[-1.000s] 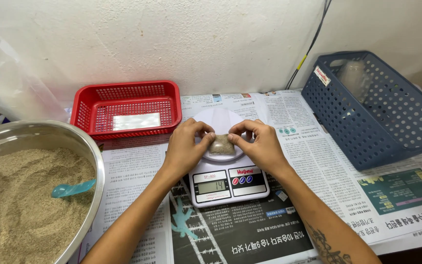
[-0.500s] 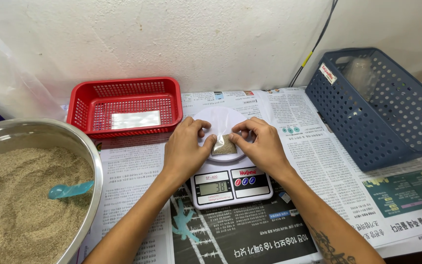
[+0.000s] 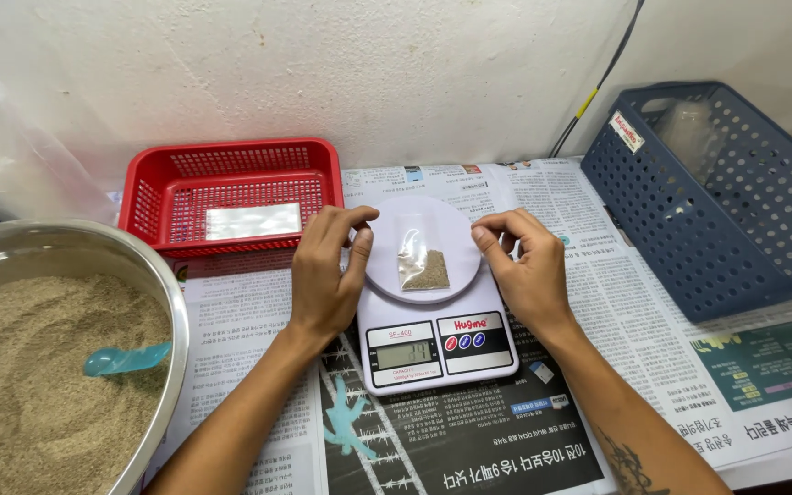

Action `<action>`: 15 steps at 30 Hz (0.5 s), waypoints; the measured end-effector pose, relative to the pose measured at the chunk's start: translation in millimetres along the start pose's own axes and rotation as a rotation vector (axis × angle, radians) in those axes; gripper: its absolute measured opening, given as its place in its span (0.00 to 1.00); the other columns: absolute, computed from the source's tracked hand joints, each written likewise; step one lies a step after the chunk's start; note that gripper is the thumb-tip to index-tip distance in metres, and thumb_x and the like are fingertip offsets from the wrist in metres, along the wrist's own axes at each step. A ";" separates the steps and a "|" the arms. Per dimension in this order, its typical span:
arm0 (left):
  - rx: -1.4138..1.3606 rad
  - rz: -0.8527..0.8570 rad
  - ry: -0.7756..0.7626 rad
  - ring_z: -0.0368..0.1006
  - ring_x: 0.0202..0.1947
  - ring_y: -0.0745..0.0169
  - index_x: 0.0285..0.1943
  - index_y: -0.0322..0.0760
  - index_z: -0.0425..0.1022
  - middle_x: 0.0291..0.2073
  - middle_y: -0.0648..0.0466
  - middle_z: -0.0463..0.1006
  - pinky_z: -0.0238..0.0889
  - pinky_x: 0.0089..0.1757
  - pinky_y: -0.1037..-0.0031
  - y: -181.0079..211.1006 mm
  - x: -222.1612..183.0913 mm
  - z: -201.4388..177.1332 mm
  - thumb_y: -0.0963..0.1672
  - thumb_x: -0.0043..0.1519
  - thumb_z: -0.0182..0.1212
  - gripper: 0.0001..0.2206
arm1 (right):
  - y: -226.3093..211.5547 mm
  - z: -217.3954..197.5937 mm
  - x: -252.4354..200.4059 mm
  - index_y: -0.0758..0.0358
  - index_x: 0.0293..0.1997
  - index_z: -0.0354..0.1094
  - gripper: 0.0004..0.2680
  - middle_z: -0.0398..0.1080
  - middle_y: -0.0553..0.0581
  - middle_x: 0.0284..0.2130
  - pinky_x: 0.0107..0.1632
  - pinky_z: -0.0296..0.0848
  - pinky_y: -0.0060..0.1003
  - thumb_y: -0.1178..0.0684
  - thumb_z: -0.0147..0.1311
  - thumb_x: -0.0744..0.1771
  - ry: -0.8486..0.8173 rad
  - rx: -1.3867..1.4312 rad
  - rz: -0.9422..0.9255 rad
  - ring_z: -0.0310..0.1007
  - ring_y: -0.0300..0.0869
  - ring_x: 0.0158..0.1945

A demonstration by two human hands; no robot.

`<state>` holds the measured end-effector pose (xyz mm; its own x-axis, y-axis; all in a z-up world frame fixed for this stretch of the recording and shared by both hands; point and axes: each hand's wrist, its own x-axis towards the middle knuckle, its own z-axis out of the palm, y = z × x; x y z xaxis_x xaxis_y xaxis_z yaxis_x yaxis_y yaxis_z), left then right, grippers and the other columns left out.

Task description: The person takes a small plastic bag from a basket and places it on a digital scale. They scoop granulated material from a large metal bowl using a blue measuring spoon and fill the bag until it reaches the desired weight, then seal the bag and place it into a storage basket.

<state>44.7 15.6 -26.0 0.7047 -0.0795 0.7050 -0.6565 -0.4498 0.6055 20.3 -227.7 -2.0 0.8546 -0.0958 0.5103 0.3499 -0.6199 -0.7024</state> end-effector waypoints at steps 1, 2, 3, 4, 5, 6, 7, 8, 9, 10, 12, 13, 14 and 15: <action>-0.002 -0.005 -0.003 0.70 0.33 0.56 0.54 0.41 0.78 0.33 0.54 0.73 0.67 0.42 0.66 0.9 -0.1 0.9 0.44 0.70 0.52 0.10 | -0.8 -0.7 -0.4 0.55 0.40 0.79 0.02 0.69 0.50 0.24 0.35 0.65 0.31 0.55 0.61 0.68 -0.003 -0.001 0.005 0.65 0.36 0.28; -0.032 -0.001 0.029 0.69 0.33 0.57 0.53 0.41 0.78 0.33 0.55 0.73 0.66 0.42 0.67 1.7 -1.0 1.1 0.44 0.70 0.52 0.10 | -1.6 -0.6 -1.3 0.54 0.40 0.79 0.02 0.69 0.50 0.25 0.37 0.66 0.31 0.54 0.61 0.68 0.014 -0.004 -0.013 0.66 0.37 0.29; -0.063 0.003 0.062 0.68 0.33 0.59 0.53 0.42 0.79 0.33 0.55 0.74 0.66 0.42 0.69 2.3 -2.0 1.5 0.44 0.71 0.51 0.10 | -2.1 -0.3 -2.1 0.53 0.40 0.78 0.02 0.69 0.49 0.25 0.38 0.66 0.31 0.53 0.60 0.69 0.030 -0.006 -0.031 0.67 0.37 0.30; -0.062 -0.007 0.057 0.68 0.33 0.59 0.53 0.42 0.79 0.33 0.55 0.74 0.66 0.42 0.69 1.9 -2.8 1.7 0.44 0.71 0.51 0.10 | -3.6 0.9 -3.5 0.53 0.40 0.78 0.02 0.69 0.49 0.25 0.38 0.66 0.31 0.53 0.60 0.69 0.024 -0.006 -0.022 0.67 0.37 0.30; -0.077 -0.002 0.080 0.67 0.33 0.59 0.52 0.42 0.79 0.34 0.56 0.74 0.65 0.42 0.69 1.6 -3.6 2.1 0.45 0.71 0.51 0.10 | -4.9 2.1 -4.8 0.55 0.41 0.78 0.02 0.70 0.50 0.26 0.39 0.66 0.32 0.53 0.60 0.69 0.043 0.012 -0.031 0.67 0.38 0.32; -0.094 0.003 0.102 0.67 0.33 0.60 0.52 0.42 0.79 0.34 0.56 0.74 0.65 0.42 0.69 1.4 -3.8 3.1 0.45 0.71 0.51 0.10 | -6.1 2.6 -6.1 0.56 0.43 0.78 0.03 0.70 0.50 0.27 0.41 0.66 0.33 0.53 0.60 0.69 0.065 0.028 -0.040 0.68 0.39 0.33; -0.095 -0.005 0.095 0.67 0.33 0.60 0.52 0.42 0.79 0.34 0.56 0.74 0.65 0.42 0.69 4.1 -3.6 1.7 0.45 0.71 0.51 0.10 | -9.5 3.5 -7.7 0.56 0.43 0.78 0.03 0.70 0.50 0.27 0.41 0.66 0.33 0.53 0.60 0.69 0.061 0.027 -0.031 0.68 0.39 0.33; -0.109 -0.023 0.124 0.65 0.33 0.61 0.52 0.42 0.79 0.34 0.57 0.74 0.64 0.41 0.71 6.8 -2.7 0.5 0.45 0.71 0.50 0.11 | -13.0 3.9 -8.5 0.57 0.44 0.77 0.03 0.70 0.51 0.29 0.42 0.66 0.34 0.53 0.59 0.70 0.071 0.036 -0.037 0.68 0.39 0.35; -0.122 -0.042 0.152 0.63 0.32 0.63 0.52 0.42 0.78 0.34 0.57 0.73 0.63 0.39 0.73 9.9 -1.6 -1.0 0.46 0.72 0.48 0.11 | -17.0 4.2 -9.3 0.58 0.46 0.76 0.04 0.70 0.51 0.30 0.44 0.66 0.35 0.53 0.58 0.70 0.082 0.044 -0.043 0.68 0.39 0.37; -0.122 -0.044 0.153 0.63 0.32 0.63 0.52 0.42 0.78 0.34 0.57 0.73 0.63 0.39 0.73 9.3 -1.5 -0.8 0.46 0.72 0.48 0.11 | -18.0 3.8 -9.3 0.58 0.46 0.76 0.04 0.70 0.51 0.30 0.44 0.66 0.35 0.53 0.58 0.70 0.080 0.044 -0.043 0.68 0.39 0.37; -0.164 -0.116 0.206 0.65 0.36 0.61 0.50 0.41 0.78 0.33 0.55 0.72 0.63 0.43 0.71 8.7 -1.2 -1.6 0.46 0.72 0.47 0.12 | -21.3 2.9 -9.5 0.57 0.45 0.75 0.04 0.70 0.51 0.31 0.47 0.64 0.36 0.53 0.56 0.71 0.067 0.059 -0.040 0.68 0.39 0.38; -0.163 -0.118 0.207 0.65 0.36 0.61 0.50 0.41 0.78 0.33 0.55 0.72 0.63 0.43 0.71 6.7 -1.3 -1.2 0.46 0.72 0.47 0.12 | -21.1 3.2 -9.4 0.57 0.45 0.75 0.04 0.70 0.51 0.31 0.47 0.64 0.36 0.53 0.56 0.71 0.065 0.060 -0.040 0.68 0.39 0.38; -0.168 -0.132 0.219 0.64 0.36 0.62 0.50 0.41 0.77 0.33 0.56 0.71 0.63 0.43 0.71 4.9 -1.5 -0.4 0.46 0.73 0.46 0.12 | -20.9 3.0 -9.8 0.57 0.46 0.75 0.04 0.70 0.51 0.32 0.48 0.64 0.36 0.53 0.56 0.71 0.064 0.070 -0.029 0.68 0.39 0.39; -0.174 -0.145 0.231 0.64 0.36 0.63 0.50 0.41 0.77 0.33 0.56 0.71 0.63 0.43 0.71 3.3 -1.8 0.4 0.46 0.73 0.46 0.12 | -20.7 2.6 -10.3 0.57 0.46 0.75 0.04 0.70 0.51 0.32 0.49 0.63 0.36 0.53 0.56 0.71 0.062 0.079 -0.017 0.67 0.38 0.40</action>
<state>41.4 13.8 -25.4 0.7275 0.1877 0.6599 -0.6038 -0.2816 0.7457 5.3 -211.8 6.0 0.8237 -0.1356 0.5506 0.3953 -0.5589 -0.7290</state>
